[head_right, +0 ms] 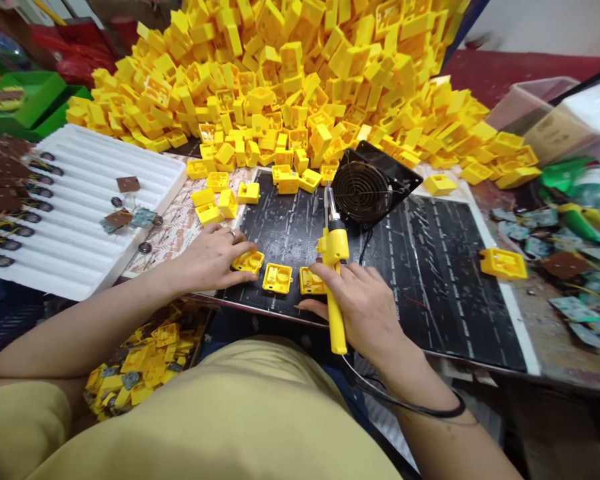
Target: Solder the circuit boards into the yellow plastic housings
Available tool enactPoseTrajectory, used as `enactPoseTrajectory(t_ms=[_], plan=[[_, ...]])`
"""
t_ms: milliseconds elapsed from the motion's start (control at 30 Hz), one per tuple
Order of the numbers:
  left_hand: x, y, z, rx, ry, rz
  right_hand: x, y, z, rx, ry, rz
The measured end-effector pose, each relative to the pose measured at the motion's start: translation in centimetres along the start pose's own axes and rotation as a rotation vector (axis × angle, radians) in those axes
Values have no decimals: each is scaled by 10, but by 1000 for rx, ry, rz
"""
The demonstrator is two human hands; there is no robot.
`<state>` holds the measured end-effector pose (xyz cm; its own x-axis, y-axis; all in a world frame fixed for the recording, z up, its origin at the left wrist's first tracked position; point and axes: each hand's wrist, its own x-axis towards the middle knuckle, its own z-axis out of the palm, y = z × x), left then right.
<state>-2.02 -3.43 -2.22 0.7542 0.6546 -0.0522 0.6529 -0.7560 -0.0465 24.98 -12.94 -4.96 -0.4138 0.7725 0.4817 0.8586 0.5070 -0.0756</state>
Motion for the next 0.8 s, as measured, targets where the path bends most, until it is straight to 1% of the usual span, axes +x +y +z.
enactPoseTrajectory(t_ms=[100,167,233,300,333,400,467,533,600,633,667,700,733,800], plan=[[-3,6,7,11,69,14,4,5,7,108,-43,-60],[-8,5,8,-21,127,-18,4,7,13,155,-57,-76],[-18,-3,5,-60,191,-87,3,7,16,174,-45,-67],[-32,-14,2,-90,209,-154,3,6,17,194,-27,-59],[-39,-19,1,-103,189,-171,3,5,18,208,-20,-61],[-50,-27,2,-141,110,-181,6,1,21,244,-14,-79],[-54,-32,7,-226,57,-213,11,-4,28,274,-6,-108],[-52,-35,12,-402,32,-252,14,-9,38,294,9,-132],[-46,-38,16,-595,12,-249,15,-11,46,305,32,-138],[-42,-38,16,-646,6,-244,14,-11,49,304,47,-130],[-40,-38,16,-640,4,-254,13,-11,51,297,61,-117],[-38,-38,14,-573,4,-287,12,-10,52,286,71,-104],[-37,-37,12,-463,-9,-336,11,-9,52,272,78,-95],[-39,-37,4,-214,-74,-428,10,-7,52,248,78,-91]])
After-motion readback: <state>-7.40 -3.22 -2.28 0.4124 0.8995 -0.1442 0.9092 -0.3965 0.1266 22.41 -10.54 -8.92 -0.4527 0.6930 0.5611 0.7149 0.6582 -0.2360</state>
